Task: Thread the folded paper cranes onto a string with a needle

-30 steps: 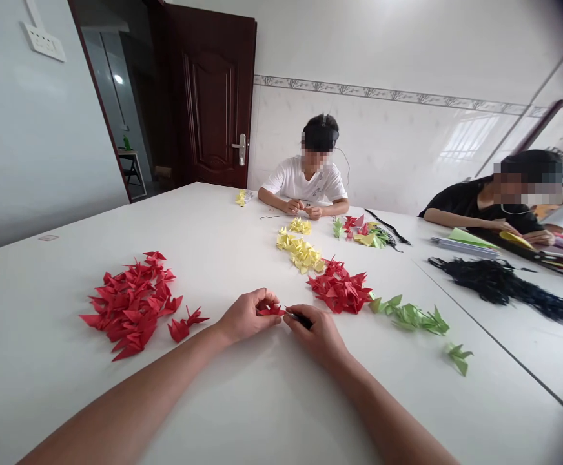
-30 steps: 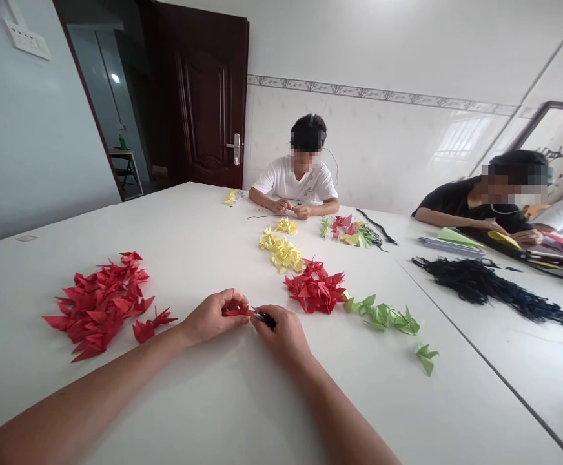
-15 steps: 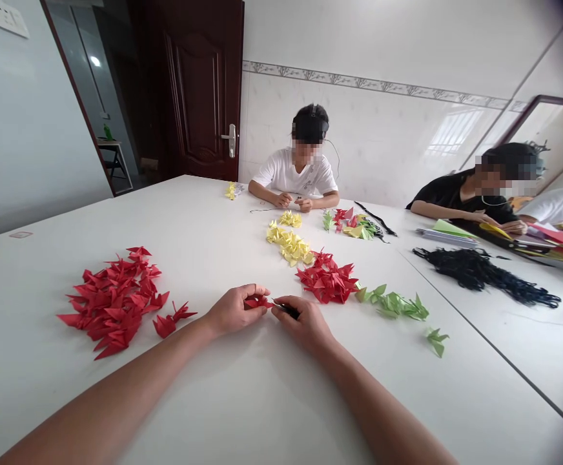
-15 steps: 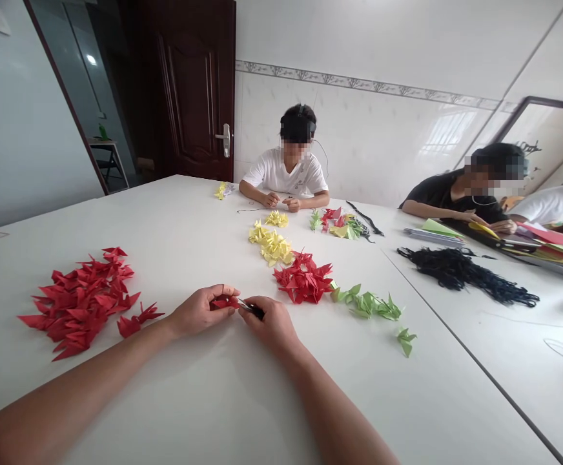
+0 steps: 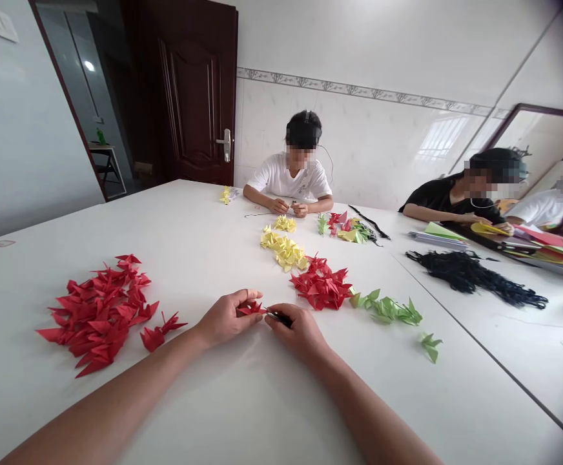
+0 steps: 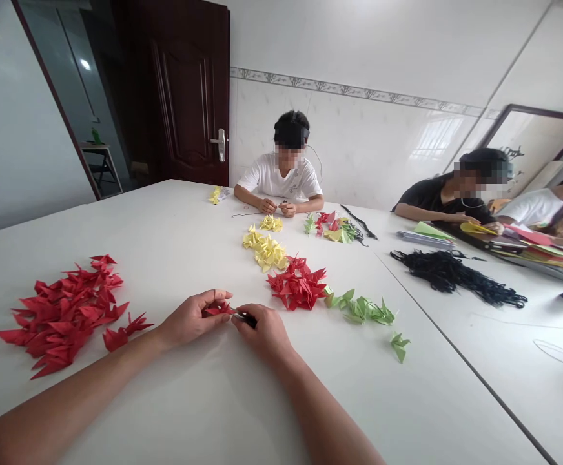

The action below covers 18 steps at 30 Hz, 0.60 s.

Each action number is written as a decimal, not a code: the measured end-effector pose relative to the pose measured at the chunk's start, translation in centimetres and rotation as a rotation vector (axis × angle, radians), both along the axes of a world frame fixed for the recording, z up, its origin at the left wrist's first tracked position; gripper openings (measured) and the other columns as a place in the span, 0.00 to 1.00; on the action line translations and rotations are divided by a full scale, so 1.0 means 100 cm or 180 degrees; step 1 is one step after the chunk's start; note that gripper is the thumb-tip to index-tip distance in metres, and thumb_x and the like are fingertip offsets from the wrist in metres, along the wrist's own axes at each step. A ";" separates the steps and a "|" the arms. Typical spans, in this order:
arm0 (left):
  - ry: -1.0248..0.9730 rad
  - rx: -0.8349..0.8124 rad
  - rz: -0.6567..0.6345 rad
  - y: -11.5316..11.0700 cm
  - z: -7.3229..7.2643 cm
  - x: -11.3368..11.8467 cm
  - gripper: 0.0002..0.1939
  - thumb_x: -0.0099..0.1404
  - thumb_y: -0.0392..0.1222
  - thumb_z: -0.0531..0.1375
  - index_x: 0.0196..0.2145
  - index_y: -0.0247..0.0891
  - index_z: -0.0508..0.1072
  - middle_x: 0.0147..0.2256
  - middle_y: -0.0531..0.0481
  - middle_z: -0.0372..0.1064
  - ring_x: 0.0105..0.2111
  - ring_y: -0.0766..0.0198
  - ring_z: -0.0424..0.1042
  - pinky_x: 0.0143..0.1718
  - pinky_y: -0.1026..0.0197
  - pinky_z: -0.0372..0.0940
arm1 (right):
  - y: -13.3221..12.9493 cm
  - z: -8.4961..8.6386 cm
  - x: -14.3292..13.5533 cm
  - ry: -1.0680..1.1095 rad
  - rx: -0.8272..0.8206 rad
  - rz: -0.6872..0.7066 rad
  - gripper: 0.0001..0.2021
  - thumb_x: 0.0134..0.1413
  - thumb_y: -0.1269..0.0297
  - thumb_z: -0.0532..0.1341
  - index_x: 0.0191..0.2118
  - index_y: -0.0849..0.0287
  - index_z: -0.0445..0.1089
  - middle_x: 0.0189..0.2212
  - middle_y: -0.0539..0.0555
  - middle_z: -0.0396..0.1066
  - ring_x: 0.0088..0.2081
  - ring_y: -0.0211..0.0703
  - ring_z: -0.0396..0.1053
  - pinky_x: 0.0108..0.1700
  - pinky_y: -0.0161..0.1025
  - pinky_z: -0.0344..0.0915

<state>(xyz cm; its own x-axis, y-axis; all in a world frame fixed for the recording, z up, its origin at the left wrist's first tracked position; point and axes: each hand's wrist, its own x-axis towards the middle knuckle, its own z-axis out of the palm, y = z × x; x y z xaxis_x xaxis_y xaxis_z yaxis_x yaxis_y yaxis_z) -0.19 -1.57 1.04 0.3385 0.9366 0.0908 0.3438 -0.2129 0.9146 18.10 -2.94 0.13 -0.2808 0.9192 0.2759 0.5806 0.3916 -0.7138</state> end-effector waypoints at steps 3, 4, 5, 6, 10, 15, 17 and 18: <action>-0.0018 0.0005 0.0042 0.001 -0.002 -0.001 0.26 0.52 0.49 0.60 0.47 0.35 0.67 0.41 0.44 0.71 0.39 0.58 0.71 0.44 0.56 0.65 | 0.000 0.000 0.000 0.0022 -0.0007 -0.0022 0.12 0.50 0.60 0.56 0.37 0.56 0.73 0.30 0.52 0.74 0.30 0.39 0.68 0.31 0.33 0.60; -0.0035 -0.0005 0.0040 0.002 -0.002 -0.001 0.25 0.52 0.49 0.60 0.46 0.34 0.67 0.40 0.44 0.71 0.39 0.58 0.71 0.44 0.56 0.65 | 0.000 0.000 -0.001 0.0021 -0.0002 -0.0031 0.12 0.49 0.61 0.56 0.37 0.56 0.73 0.30 0.52 0.74 0.30 0.39 0.68 0.31 0.34 0.60; -0.0056 -0.0029 0.0026 0.002 -0.002 -0.001 0.25 0.52 0.49 0.60 0.46 0.34 0.68 0.40 0.44 0.71 0.39 0.58 0.71 0.44 0.56 0.65 | 0.000 0.001 -0.001 0.0013 0.0002 -0.0029 0.12 0.49 0.61 0.56 0.37 0.56 0.74 0.30 0.52 0.74 0.30 0.40 0.68 0.31 0.34 0.60; -0.0085 -0.0055 0.0012 0.002 -0.003 -0.001 0.25 0.52 0.49 0.60 0.45 0.34 0.68 0.40 0.44 0.72 0.39 0.58 0.71 0.44 0.56 0.65 | -0.001 0.001 -0.001 -0.0002 0.0008 -0.0026 0.12 0.49 0.61 0.56 0.37 0.56 0.74 0.30 0.52 0.74 0.30 0.39 0.68 0.31 0.34 0.60; -0.0174 -0.0098 0.0003 0.001 -0.003 -0.001 0.25 0.50 0.48 0.62 0.44 0.34 0.69 0.39 0.44 0.73 0.40 0.57 0.72 0.43 0.56 0.66 | -0.001 0.001 -0.001 -0.0051 0.0036 0.0010 0.12 0.50 0.62 0.55 0.36 0.56 0.73 0.29 0.51 0.74 0.29 0.38 0.67 0.30 0.33 0.59; -0.0119 -0.0091 0.0005 0.001 -0.001 -0.001 0.24 0.49 0.49 0.62 0.43 0.34 0.69 0.39 0.44 0.73 0.39 0.57 0.72 0.43 0.56 0.66 | -0.001 0.001 0.000 -0.0102 0.0067 0.0062 0.12 0.50 0.62 0.55 0.37 0.56 0.73 0.29 0.51 0.74 0.29 0.38 0.66 0.29 0.33 0.58; -0.0087 -0.0049 0.0035 0.001 0.000 0.000 0.25 0.49 0.49 0.62 0.43 0.34 0.70 0.39 0.43 0.73 0.39 0.56 0.72 0.43 0.55 0.66 | -0.002 0.001 0.000 -0.0138 0.0084 0.0036 0.12 0.50 0.63 0.55 0.37 0.56 0.73 0.29 0.51 0.73 0.29 0.38 0.66 0.29 0.33 0.58; -0.0072 -0.0037 0.0040 0.001 0.000 0.000 0.25 0.49 0.50 0.62 0.43 0.34 0.70 0.38 0.43 0.73 0.39 0.56 0.72 0.43 0.55 0.66 | -0.002 0.001 0.000 -0.0155 0.0088 0.0035 0.11 0.50 0.63 0.55 0.36 0.56 0.73 0.29 0.51 0.73 0.29 0.38 0.66 0.29 0.33 0.57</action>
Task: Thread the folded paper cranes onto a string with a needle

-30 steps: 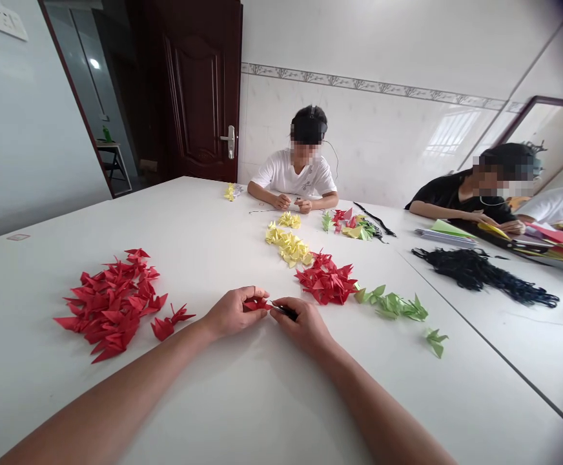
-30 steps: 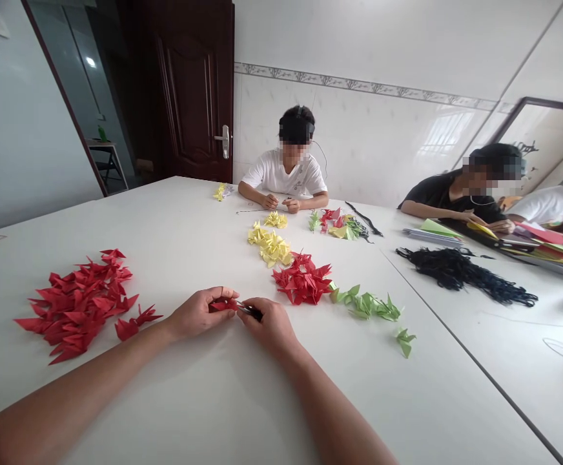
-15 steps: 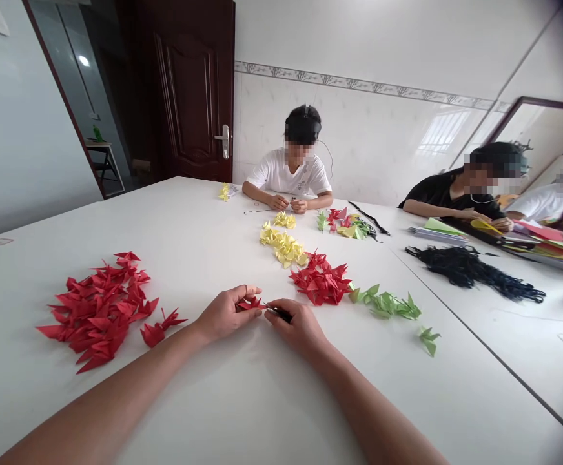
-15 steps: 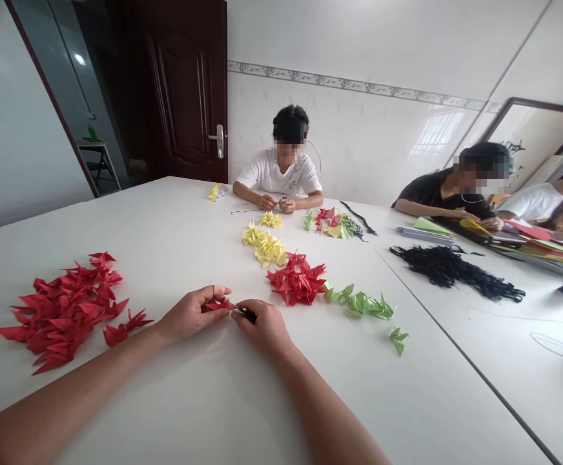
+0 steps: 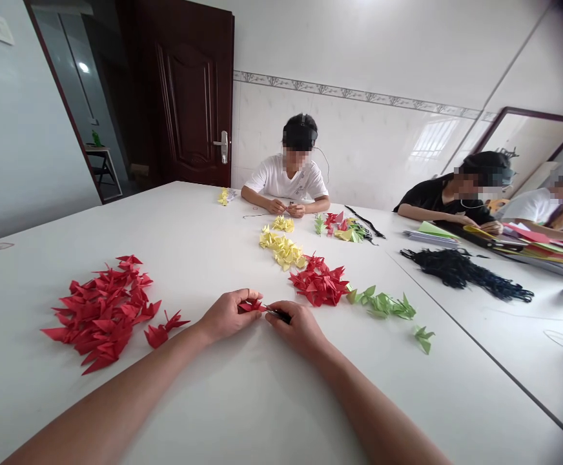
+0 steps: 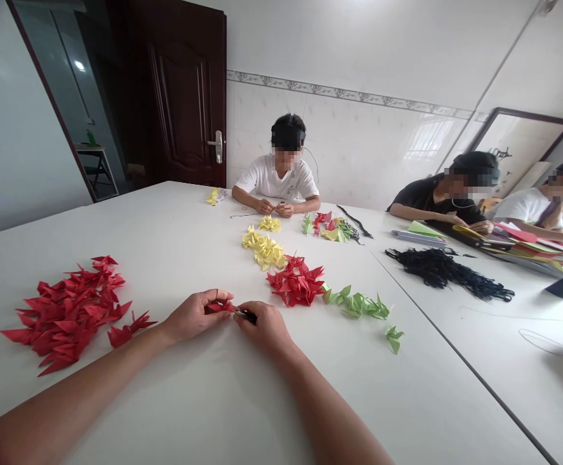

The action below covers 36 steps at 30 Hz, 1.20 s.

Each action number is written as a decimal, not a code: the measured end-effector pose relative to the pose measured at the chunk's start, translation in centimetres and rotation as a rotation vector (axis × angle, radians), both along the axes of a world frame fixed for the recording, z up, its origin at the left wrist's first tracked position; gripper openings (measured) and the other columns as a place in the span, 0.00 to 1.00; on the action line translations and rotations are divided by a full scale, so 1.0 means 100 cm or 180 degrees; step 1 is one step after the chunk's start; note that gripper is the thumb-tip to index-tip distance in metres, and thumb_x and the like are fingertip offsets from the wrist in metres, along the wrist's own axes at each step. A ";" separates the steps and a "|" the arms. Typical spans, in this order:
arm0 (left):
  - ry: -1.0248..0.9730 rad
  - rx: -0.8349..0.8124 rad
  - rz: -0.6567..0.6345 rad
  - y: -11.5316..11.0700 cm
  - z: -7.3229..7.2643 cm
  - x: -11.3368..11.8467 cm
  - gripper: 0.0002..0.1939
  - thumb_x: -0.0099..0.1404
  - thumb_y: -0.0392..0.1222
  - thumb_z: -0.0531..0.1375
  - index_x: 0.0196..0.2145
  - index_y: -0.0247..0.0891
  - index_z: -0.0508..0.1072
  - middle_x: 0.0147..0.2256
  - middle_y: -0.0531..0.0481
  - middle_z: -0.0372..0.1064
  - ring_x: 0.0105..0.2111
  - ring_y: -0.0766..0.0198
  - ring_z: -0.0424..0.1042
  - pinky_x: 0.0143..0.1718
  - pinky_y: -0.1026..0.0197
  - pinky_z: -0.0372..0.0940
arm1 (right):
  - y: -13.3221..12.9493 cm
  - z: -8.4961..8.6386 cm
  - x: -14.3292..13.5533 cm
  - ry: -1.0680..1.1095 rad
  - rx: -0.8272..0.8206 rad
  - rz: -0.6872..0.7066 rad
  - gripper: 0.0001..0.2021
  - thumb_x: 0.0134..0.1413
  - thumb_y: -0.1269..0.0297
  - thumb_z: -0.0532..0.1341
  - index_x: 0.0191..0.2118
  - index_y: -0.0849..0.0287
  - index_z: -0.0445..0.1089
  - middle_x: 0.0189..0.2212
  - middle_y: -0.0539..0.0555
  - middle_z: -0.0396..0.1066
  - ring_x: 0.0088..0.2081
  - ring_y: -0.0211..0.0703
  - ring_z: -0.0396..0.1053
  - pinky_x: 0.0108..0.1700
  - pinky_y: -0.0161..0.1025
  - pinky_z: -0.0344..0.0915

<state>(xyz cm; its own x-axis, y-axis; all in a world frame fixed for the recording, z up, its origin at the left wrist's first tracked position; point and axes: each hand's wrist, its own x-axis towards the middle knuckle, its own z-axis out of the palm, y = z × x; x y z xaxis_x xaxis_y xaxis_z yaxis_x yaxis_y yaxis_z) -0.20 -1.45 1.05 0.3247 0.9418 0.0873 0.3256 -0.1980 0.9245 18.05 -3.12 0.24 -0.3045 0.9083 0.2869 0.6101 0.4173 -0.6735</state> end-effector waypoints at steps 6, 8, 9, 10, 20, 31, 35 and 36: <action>0.0078 0.0012 -0.0025 0.000 0.000 -0.001 0.24 0.50 0.50 0.61 0.43 0.34 0.69 0.39 0.44 0.73 0.40 0.57 0.72 0.44 0.56 0.65 | -0.001 0.002 -0.001 -0.0037 -0.0020 0.0021 0.12 0.50 0.62 0.54 0.36 0.57 0.73 0.28 0.51 0.73 0.27 0.38 0.65 0.29 0.33 0.57; 0.0119 0.0034 -0.0032 0.000 0.001 -0.001 0.24 0.51 0.49 0.61 0.43 0.34 0.69 0.39 0.44 0.73 0.40 0.57 0.72 0.45 0.56 0.65 | -0.001 0.002 -0.001 -0.0025 -0.0021 0.0021 0.12 0.50 0.62 0.54 0.36 0.56 0.73 0.29 0.51 0.73 0.28 0.38 0.66 0.29 0.33 0.57; 0.0134 0.0050 -0.0034 -0.001 0.001 -0.001 0.24 0.51 0.49 0.60 0.43 0.34 0.69 0.39 0.44 0.73 0.40 0.57 0.72 0.45 0.56 0.65 | -0.001 0.002 -0.001 -0.0009 -0.0015 0.0017 0.12 0.50 0.62 0.55 0.37 0.56 0.73 0.29 0.51 0.73 0.28 0.38 0.66 0.29 0.33 0.57; 0.0147 0.0063 -0.0043 -0.001 0.001 -0.001 0.23 0.51 0.49 0.60 0.43 0.34 0.69 0.39 0.44 0.73 0.40 0.57 0.72 0.45 0.56 0.65 | -0.001 0.001 -0.001 -0.0001 -0.0008 0.0021 0.12 0.50 0.63 0.55 0.37 0.56 0.73 0.29 0.51 0.73 0.29 0.38 0.66 0.30 0.33 0.57; 0.0230 0.0229 -0.0077 0.003 -0.005 -0.002 0.23 0.51 0.49 0.60 0.43 0.35 0.70 0.40 0.44 0.72 0.39 0.59 0.72 0.43 0.59 0.66 | 0.004 -0.005 0.001 0.0149 -0.0046 -0.0009 0.12 0.49 0.60 0.56 0.36 0.58 0.73 0.30 0.52 0.74 0.30 0.40 0.68 0.31 0.33 0.60; 0.0386 0.0724 0.0157 0.011 -0.009 0.002 0.21 0.51 0.48 0.60 0.41 0.33 0.71 0.37 0.45 0.72 0.33 0.63 0.70 0.37 0.62 0.66 | 0.009 -0.003 0.002 0.0502 0.0171 -0.0971 0.14 0.46 0.56 0.55 0.19 0.61 0.64 0.16 0.49 0.63 0.21 0.35 0.58 0.24 0.32 0.50; 0.0352 0.0872 0.0196 0.012 -0.011 0.004 0.19 0.52 0.45 0.60 0.40 0.32 0.71 0.36 0.45 0.72 0.33 0.65 0.70 0.37 0.63 0.65 | 0.001 -0.003 0.002 0.0626 0.0168 -0.1257 0.12 0.44 0.58 0.54 0.20 0.61 0.63 0.17 0.50 0.63 0.22 0.36 0.58 0.25 0.32 0.50; 0.0353 0.0870 0.0197 0.012 -0.012 0.004 0.19 0.52 0.45 0.60 0.40 0.32 0.71 0.36 0.45 0.72 0.33 0.65 0.70 0.38 0.63 0.65 | -0.003 -0.004 0.002 0.0652 0.0164 -0.1310 0.12 0.45 0.58 0.54 0.20 0.61 0.63 0.17 0.50 0.62 0.23 0.36 0.58 0.25 0.32 0.50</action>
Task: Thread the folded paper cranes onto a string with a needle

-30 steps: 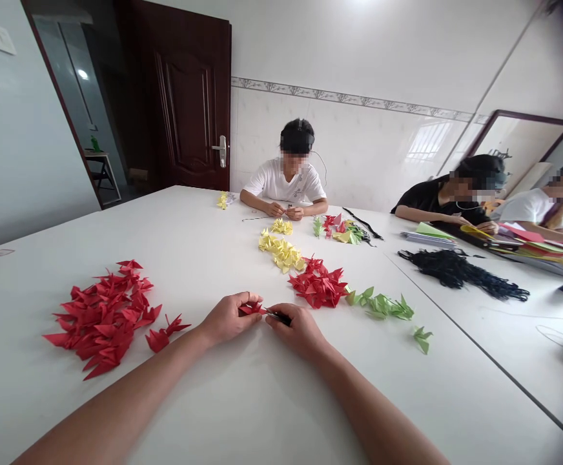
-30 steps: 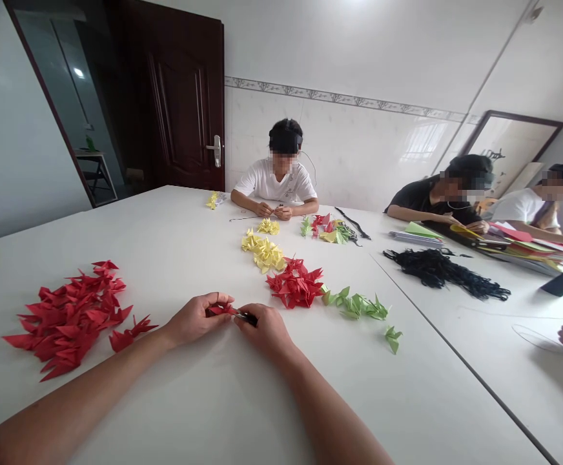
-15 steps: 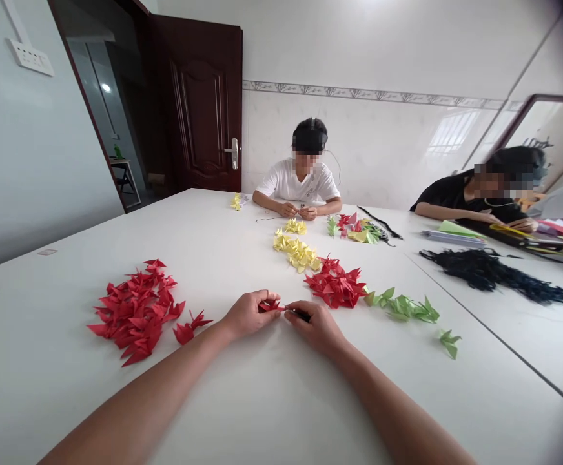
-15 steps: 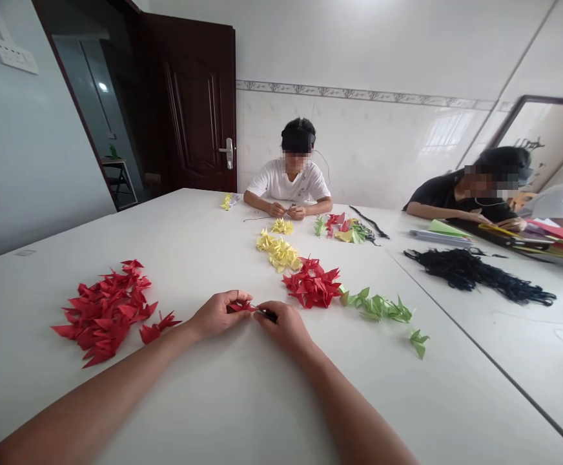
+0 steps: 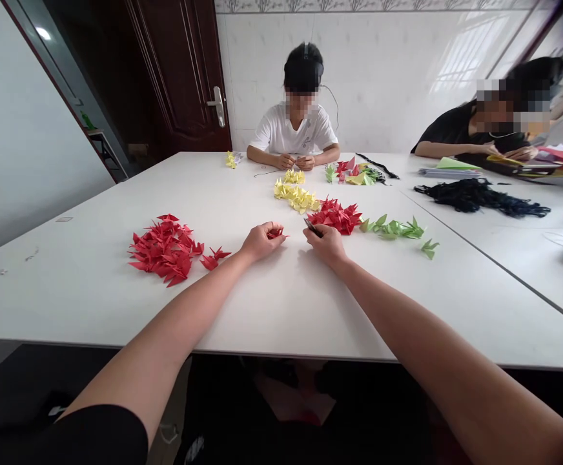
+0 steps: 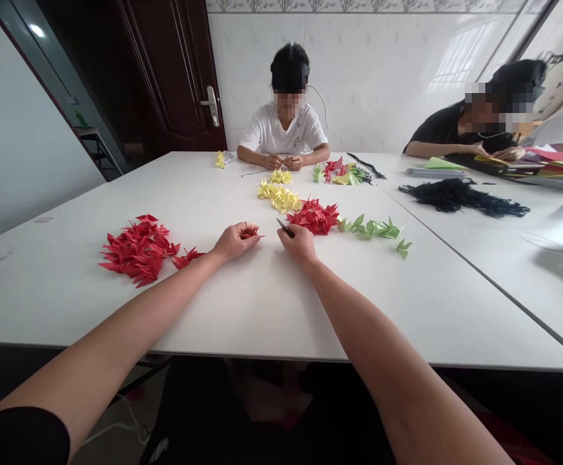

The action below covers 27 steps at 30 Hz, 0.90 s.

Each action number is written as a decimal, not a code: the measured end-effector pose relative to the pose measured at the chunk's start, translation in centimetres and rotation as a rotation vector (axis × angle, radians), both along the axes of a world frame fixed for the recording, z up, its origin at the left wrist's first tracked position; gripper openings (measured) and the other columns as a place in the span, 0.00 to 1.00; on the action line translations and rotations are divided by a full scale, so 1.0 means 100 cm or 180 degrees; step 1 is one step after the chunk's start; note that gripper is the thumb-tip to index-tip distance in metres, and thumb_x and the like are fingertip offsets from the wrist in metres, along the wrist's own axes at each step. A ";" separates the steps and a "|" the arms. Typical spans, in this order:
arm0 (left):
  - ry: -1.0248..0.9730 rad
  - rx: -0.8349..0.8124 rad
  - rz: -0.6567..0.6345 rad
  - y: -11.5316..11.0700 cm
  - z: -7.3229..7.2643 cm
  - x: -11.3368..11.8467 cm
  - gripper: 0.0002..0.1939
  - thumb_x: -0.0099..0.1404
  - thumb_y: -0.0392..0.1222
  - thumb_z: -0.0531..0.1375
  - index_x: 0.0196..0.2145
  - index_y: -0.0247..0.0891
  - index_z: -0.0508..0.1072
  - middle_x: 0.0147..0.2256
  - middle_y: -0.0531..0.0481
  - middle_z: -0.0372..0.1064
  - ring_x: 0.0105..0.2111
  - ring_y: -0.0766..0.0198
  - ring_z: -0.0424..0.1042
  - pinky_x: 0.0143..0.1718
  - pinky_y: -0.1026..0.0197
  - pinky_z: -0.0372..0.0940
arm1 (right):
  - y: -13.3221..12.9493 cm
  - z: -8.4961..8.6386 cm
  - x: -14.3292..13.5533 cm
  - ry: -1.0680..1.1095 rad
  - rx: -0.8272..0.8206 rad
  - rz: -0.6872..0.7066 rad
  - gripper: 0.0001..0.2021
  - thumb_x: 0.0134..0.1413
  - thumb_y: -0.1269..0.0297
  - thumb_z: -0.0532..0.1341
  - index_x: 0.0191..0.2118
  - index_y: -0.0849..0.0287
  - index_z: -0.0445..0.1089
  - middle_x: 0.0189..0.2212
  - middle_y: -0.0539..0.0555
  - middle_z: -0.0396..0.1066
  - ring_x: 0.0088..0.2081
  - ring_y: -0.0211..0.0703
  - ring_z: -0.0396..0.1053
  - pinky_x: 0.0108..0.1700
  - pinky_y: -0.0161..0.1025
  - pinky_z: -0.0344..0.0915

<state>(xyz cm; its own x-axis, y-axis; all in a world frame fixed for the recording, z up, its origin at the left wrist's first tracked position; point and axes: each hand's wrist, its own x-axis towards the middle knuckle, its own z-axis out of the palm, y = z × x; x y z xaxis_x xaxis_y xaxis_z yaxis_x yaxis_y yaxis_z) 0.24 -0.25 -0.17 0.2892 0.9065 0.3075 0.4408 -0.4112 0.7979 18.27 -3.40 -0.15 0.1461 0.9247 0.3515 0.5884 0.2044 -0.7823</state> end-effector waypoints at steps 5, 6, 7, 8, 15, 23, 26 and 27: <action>0.0021 0.0029 0.0067 0.004 -0.004 0.000 0.19 0.51 0.44 0.59 0.40 0.31 0.71 0.35 0.44 0.71 0.33 0.64 0.69 0.38 0.61 0.64 | -0.023 -0.004 0.007 0.0038 0.0004 -0.0002 0.12 0.44 0.58 0.54 0.20 0.60 0.62 0.17 0.48 0.61 0.22 0.35 0.57 0.25 0.32 0.51; 0.0022 0.0044 0.0075 0.005 -0.004 0.000 0.19 0.51 0.44 0.59 0.40 0.30 0.71 0.35 0.44 0.71 0.33 0.64 0.69 0.39 0.61 0.64 | -0.026 -0.004 0.009 0.0039 0.0008 0.0001 0.12 0.45 0.58 0.54 0.20 0.60 0.62 0.17 0.48 0.62 0.22 0.35 0.57 0.25 0.32 0.51; 0.0021 0.0060 0.0082 0.005 -0.004 0.000 0.19 0.51 0.44 0.59 0.40 0.30 0.71 0.35 0.43 0.71 0.33 0.63 0.69 0.40 0.60 0.64 | -0.028 -0.004 0.010 0.0041 0.0013 -0.0004 0.12 0.45 0.57 0.54 0.20 0.60 0.62 0.17 0.49 0.62 0.22 0.35 0.57 0.25 0.32 0.51; 0.0019 0.0075 0.0083 0.005 -0.004 0.000 0.19 0.51 0.44 0.59 0.39 0.30 0.71 0.35 0.43 0.71 0.33 0.63 0.69 0.40 0.60 0.64 | -0.029 -0.004 0.011 0.0044 0.0020 -0.0014 0.13 0.45 0.57 0.54 0.20 0.60 0.63 0.17 0.49 0.62 0.22 0.35 0.57 0.25 0.32 0.51; -0.0046 0.0171 0.0028 -0.002 -0.004 -0.005 0.24 0.52 0.42 0.60 0.47 0.33 0.66 0.37 0.44 0.70 0.33 0.65 0.71 0.39 0.62 0.66 | -0.028 -0.004 0.008 -0.0024 0.0087 0.0039 0.15 0.47 0.54 0.53 0.20 0.60 0.63 0.16 0.48 0.60 0.22 0.36 0.58 0.24 0.32 0.52; -0.0465 -0.0089 -0.0258 0.002 -0.003 -0.001 0.29 0.53 0.37 0.59 0.53 0.37 0.58 0.40 0.47 0.67 0.36 0.66 0.70 0.43 0.60 0.64 | -0.009 0.008 -0.007 -0.0058 -0.0084 0.0812 0.19 0.53 0.50 0.49 0.32 0.61 0.70 0.23 0.51 0.66 0.26 0.39 0.63 0.27 0.34 0.58; -0.0591 -0.0130 -0.0357 0.011 -0.002 0.008 0.28 0.55 0.37 0.59 0.53 0.37 0.59 0.40 0.47 0.67 0.34 0.67 0.70 0.42 0.60 0.65 | 0.011 0.007 -0.015 0.0220 -0.0108 0.0990 0.20 0.53 0.51 0.50 0.41 0.61 0.69 0.28 0.54 0.70 0.30 0.41 0.66 0.31 0.35 0.61; -0.0648 -0.0162 -0.0368 0.015 -0.002 0.010 0.27 0.55 0.38 0.59 0.53 0.37 0.59 0.40 0.47 0.67 0.33 0.67 0.70 0.41 0.60 0.65 | 0.016 0.006 -0.017 0.0296 -0.0099 0.0982 0.20 0.53 0.51 0.51 0.43 0.61 0.68 0.29 0.55 0.70 0.31 0.42 0.67 0.32 0.36 0.62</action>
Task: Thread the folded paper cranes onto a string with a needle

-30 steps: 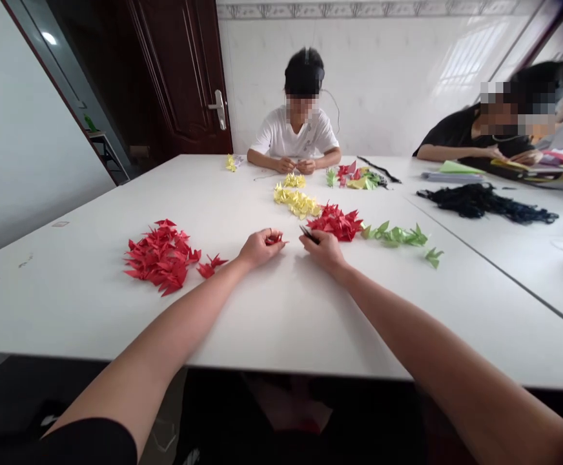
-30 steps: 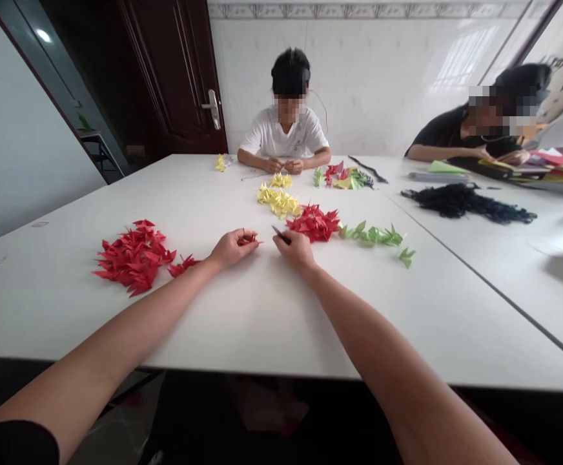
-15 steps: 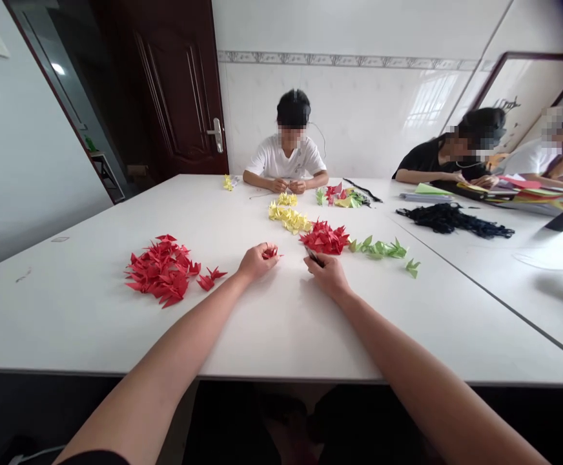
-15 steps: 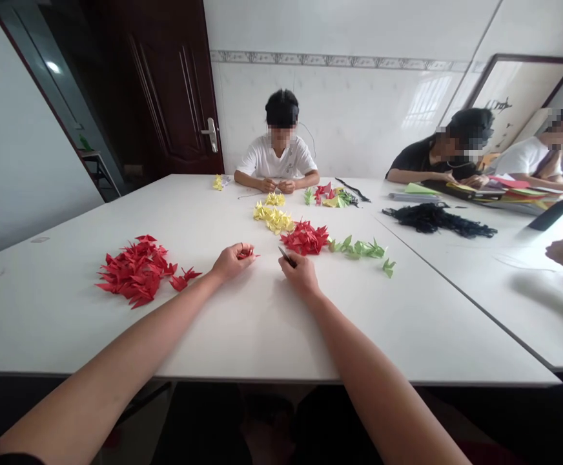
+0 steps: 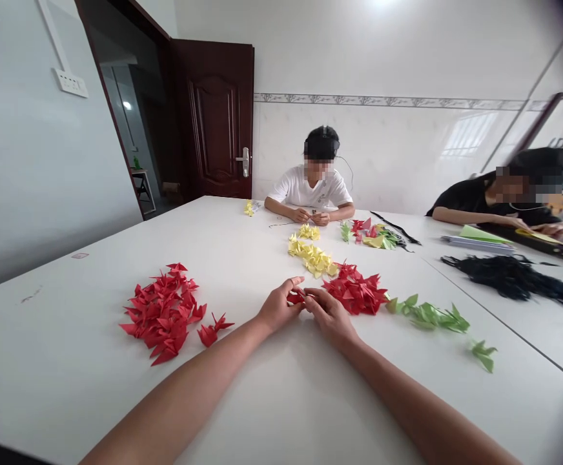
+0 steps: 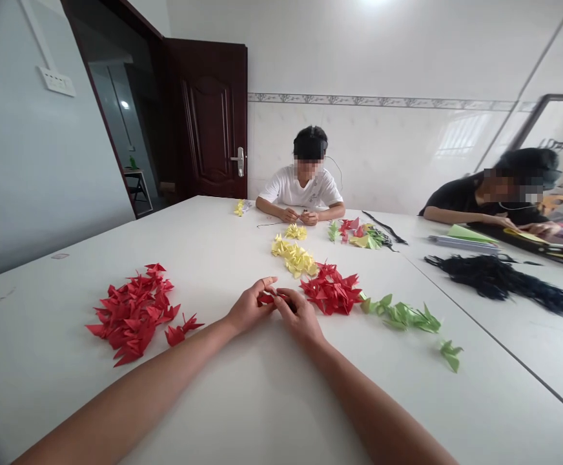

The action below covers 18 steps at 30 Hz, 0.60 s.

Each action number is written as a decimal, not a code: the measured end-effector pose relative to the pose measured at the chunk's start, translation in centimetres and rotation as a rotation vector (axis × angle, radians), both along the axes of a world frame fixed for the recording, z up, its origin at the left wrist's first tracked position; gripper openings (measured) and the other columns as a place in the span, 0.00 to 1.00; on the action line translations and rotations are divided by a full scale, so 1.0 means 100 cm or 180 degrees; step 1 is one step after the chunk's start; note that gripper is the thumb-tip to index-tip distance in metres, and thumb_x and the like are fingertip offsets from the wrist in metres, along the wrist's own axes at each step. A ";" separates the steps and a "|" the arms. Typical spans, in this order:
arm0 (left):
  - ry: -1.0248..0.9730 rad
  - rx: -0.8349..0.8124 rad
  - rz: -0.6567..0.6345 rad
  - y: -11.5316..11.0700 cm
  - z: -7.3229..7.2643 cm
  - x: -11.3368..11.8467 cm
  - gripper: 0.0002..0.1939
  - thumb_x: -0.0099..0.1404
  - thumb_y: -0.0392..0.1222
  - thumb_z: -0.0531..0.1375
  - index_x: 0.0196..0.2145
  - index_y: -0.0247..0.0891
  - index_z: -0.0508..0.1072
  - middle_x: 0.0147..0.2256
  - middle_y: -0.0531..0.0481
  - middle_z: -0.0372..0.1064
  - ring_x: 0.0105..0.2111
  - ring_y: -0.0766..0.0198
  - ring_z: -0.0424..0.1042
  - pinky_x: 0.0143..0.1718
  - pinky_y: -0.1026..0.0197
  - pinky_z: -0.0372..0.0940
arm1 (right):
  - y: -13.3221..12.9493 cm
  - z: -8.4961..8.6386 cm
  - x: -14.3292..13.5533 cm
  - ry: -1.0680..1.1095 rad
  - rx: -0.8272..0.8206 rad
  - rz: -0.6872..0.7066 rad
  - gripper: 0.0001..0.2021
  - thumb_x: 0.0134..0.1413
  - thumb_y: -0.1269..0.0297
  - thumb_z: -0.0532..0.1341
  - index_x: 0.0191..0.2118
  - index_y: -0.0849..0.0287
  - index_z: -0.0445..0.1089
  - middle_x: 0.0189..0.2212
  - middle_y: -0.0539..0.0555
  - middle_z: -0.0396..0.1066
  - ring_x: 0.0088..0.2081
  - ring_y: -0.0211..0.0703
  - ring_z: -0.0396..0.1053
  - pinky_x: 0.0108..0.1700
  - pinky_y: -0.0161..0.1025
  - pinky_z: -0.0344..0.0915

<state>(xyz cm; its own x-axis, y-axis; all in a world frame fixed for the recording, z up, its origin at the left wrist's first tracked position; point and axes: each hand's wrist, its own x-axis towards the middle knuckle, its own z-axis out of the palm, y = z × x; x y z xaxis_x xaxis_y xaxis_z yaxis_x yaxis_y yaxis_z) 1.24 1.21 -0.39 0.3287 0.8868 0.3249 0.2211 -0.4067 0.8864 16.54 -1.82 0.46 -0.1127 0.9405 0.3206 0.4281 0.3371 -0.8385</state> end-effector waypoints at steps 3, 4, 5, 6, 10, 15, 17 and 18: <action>-0.0137 -0.0152 0.0011 0.006 -0.001 0.003 0.27 0.56 0.38 0.59 0.53 0.39 0.58 0.40 0.47 0.66 0.32 0.68 0.70 0.37 0.62 0.66 | 0.009 -0.006 -0.001 0.0038 -0.0047 -0.0075 0.19 0.52 0.51 0.53 0.42 0.60 0.68 0.30 0.56 0.71 0.32 0.43 0.68 0.34 0.37 0.63; -0.0161 -0.0185 0.0012 0.007 -0.001 0.003 0.27 0.56 0.37 0.58 0.53 0.40 0.58 0.40 0.47 0.66 0.32 0.68 0.70 0.36 0.63 0.66 | 0.009 -0.007 0.000 -0.0006 -0.0089 -0.0094 0.19 0.52 0.51 0.53 0.41 0.59 0.69 0.30 0.56 0.72 0.32 0.43 0.68 0.34 0.37 0.63; -0.0179 -0.0212 0.0009 0.007 -0.001 0.002 0.27 0.56 0.37 0.58 0.53 0.40 0.58 0.40 0.47 0.67 0.33 0.68 0.70 0.35 0.63 0.66 | 0.010 -0.009 0.002 -0.0050 -0.0123 -0.0114 0.19 0.52 0.51 0.53 0.41 0.59 0.69 0.30 0.56 0.72 0.32 0.43 0.68 0.33 0.37 0.63; -0.0188 -0.0232 0.0003 0.007 -0.001 0.002 0.27 0.56 0.36 0.58 0.53 0.40 0.58 0.40 0.47 0.67 0.34 0.67 0.70 0.35 0.64 0.66 | 0.010 -0.010 0.003 -0.0079 -0.0154 -0.0150 0.19 0.52 0.50 0.53 0.41 0.58 0.70 0.30 0.56 0.72 0.32 0.44 0.68 0.33 0.37 0.63; -0.0136 -0.0315 0.0011 0.005 0.002 0.001 0.26 0.56 0.35 0.57 0.52 0.42 0.59 0.41 0.46 0.67 0.36 0.66 0.71 0.32 0.66 0.65 | 0.012 -0.013 0.007 -0.0233 -0.0182 -0.0265 0.19 0.53 0.51 0.52 0.41 0.56 0.71 0.29 0.55 0.73 0.32 0.45 0.69 0.32 0.37 0.63; 0.0032 -0.0264 0.0041 0.003 0.003 0.002 0.24 0.56 0.35 0.56 0.52 0.42 0.60 0.44 0.46 0.66 0.36 0.66 0.71 0.33 0.66 0.66 | 0.013 -0.012 0.008 -0.0448 -0.0131 -0.0246 0.18 0.54 0.53 0.52 0.41 0.55 0.72 0.30 0.54 0.74 0.33 0.46 0.70 0.34 0.37 0.64; 0.0054 -0.0271 0.0069 0.003 0.002 0.002 0.25 0.56 0.36 0.57 0.52 0.41 0.60 0.42 0.46 0.67 0.35 0.67 0.71 0.34 0.66 0.66 | 0.013 -0.012 0.007 -0.0520 -0.0105 -0.0195 0.17 0.53 0.54 0.53 0.42 0.55 0.73 0.32 0.54 0.74 0.33 0.46 0.69 0.35 0.37 0.64; 0.0056 -0.0278 0.0086 0.003 0.002 0.002 0.25 0.56 0.36 0.57 0.52 0.41 0.59 0.42 0.46 0.67 0.35 0.66 0.71 0.35 0.65 0.66 | 0.012 -0.012 0.007 -0.0544 -0.0085 -0.0180 0.17 0.53 0.54 0.53 0.42 0.54 0.73 0.33 0.54 0.74 0.33 0.45 0.69 0.35 0.37 0.63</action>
